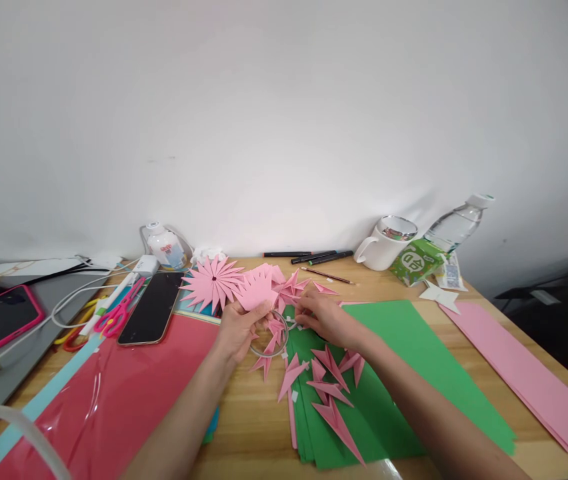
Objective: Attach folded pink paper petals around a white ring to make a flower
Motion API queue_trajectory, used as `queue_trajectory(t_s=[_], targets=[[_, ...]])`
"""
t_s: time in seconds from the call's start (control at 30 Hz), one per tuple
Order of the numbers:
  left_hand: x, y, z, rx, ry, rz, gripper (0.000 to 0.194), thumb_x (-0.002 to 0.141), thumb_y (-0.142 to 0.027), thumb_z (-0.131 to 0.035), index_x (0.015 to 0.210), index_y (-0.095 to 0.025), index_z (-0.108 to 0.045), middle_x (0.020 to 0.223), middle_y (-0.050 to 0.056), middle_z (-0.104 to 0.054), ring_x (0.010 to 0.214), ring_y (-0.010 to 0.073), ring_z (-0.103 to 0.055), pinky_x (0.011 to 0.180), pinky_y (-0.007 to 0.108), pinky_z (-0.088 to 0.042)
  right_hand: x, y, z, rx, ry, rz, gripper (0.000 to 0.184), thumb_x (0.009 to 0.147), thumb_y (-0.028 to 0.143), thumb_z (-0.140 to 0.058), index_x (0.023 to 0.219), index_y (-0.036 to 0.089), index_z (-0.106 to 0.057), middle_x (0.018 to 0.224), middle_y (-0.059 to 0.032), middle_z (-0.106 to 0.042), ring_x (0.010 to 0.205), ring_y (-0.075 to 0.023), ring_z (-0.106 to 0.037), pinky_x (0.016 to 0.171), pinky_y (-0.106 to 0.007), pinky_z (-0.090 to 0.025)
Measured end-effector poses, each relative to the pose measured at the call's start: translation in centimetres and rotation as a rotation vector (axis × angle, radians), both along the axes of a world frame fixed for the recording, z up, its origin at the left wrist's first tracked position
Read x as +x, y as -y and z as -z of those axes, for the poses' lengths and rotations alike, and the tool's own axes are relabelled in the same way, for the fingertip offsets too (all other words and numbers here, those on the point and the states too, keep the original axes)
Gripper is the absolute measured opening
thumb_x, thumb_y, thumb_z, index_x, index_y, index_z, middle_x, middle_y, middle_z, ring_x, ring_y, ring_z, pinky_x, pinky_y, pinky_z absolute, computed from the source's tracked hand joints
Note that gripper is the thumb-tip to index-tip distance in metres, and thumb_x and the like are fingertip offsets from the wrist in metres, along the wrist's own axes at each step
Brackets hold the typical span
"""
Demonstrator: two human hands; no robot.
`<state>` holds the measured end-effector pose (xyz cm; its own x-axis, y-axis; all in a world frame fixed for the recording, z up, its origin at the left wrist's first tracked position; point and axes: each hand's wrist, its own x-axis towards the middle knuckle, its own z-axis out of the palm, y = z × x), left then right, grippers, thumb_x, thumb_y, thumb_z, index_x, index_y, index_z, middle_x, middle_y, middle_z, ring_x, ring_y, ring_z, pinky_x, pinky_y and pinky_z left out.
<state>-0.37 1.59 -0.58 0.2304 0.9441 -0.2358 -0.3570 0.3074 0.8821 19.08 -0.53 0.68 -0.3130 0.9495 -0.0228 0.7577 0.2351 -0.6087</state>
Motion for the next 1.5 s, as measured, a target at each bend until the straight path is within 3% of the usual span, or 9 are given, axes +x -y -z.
queue_trajectory(t_s=[0.17,0.37,0.5,0.67,0.87,1.17,1.33,1.5], targets=[[0.2,0.2,-0.4,-0.009,-0.094,-0.021,0.03,0.048,-0.031,-0.085,0.056,-0.011,-0.065,0.043,-0.001,-0.059,0.036,0.0053,-0.048,0.036,0.016,-0.035,0.5,0.1,-2.6,-0.106,-0.343,0.007,0.013,0.085,0.025,-0.051,0.075,0.017,-0.054,0.071,0.0,-0.058,0.063,-0.0124,-0.057,0.061,-0.025,-0.046],[0.4,0.6,-1.0,-0.029,-0.182,0.004,0.031,0.05,-0.032,-0.084,0.063,-0.009,-0.067,0.049,0.007,-0.067,0.038,0.0114,-0.058,0.038,0.018,-0.044,-1.0,-0.2,-6.4,-0.038,-0.539,-0.088,0.012,0.084,0.028,-0.053,0.083,0.016,-0.057,0.076,-0.0015,-0.061,0.067,-0.0119,-0.058,0.06,-0.023,-0.047],[0.3,0.7,-1.2,-0.016,-0.137,0.051,0.034,0.051,-0.032,-0.084,0.068,-0.007,-0.068,0.059,0.011,-0.071,0.048,0.017,-0.066,0.045,0.021,-0.051,-1.9,-1.2,-6.0,0.098,-0.495,-0.031,0.005,0.081,0.019,-0.055,0.086,0.018,-0.054,0.079,-0.0017,-0.063,0.07,-0.0123,-0.059,0.064,-0.025,-0.05],[0.4,0.6,-1.1,0.015,-0.122,0.06,0.032,0.054,-0.032,-0.083,0.069,-0.007,-0.068,0.059,0.01,-0.072,0.05,0.0169,-0.067,0.047,0.021,-0.053,-2.6,-1.7,-4.8,0.231,-0.436,0.034,0.021,0.074,0.007,-0.054,0.087,0.021,-0.044,0.086,-0.0012,-0.063,0.072,-0.0116,-0.059,0.065,-0.025,-0.05],[0.6,0.6,-0.5,0.107,-0.177,0.034,0.026,0.059,-0.029,-0.081,0.07,-0.009,-0.069,0.058,0.007,-0.072,0.048,0.0164,-0.067,0.048,0.022,-0.055,-3.5,-1.7,-4.5,0.222,-0.316,0.127,0.03,0.069,0.001,-0.053,0.086,0.022,-0.039,0.08,0.0002,-0.059,0.067,-0.0122,-0.056,0.059,-0.024,-0.045],[0.6,0.6,-0.4,0.166,-0.201,0.021,0.027,0.062,-0.031,-0.079,0.072,-0.009,-0.068,0.06,0.007,-0.072,0.051,0.0183,-0.068,0.051,0.025,-0.057,-4.1,-1.8,-3.9,0.208,-0.435,0.214,0.038,0.067,0.004,-0.057,0.094,0.023,-0.038,0.075,0.0043,-0.058,0.064,-0.0123,-0.057,0.058,-0.024,-0.042],[0.4,0.6,-0.7,0.143,-0.101,0.108,0.027,0.059,-0.029,-0.081,0.073,-0.011,-0.067,0.056,0.006,-0.071,0.045,0.0171,-0.066,0.046,0.024,-0.055,-4.0,-1.4,-4.6,0.25,-0.288,0.165,0.042,0.068,0.002,-0.058,0.098,0.023,-0.037,0.078,0.0033,-0.061,0.064,-0.0127,-0.056,0.06,-0.025,-0.042],[0.3,0.8,-1.4,0.137,-0.023,0.192,0.024,0.059,-0.03,-0.081,0.062,-0.01,-0.067,0.05,0.006,-0.068,0.041,0.0158,-0.062,0.042,0.023,-0.052,-4.0,-0.7,-5.2,0.308,-0.25,0.053,0.039,0.072,0.001,-0.054,0.1,0.022,-0.037,0.079,0.0022,-0.061,0.064,-0.0128,-0.054,0.06,-0.024,-0.042]])
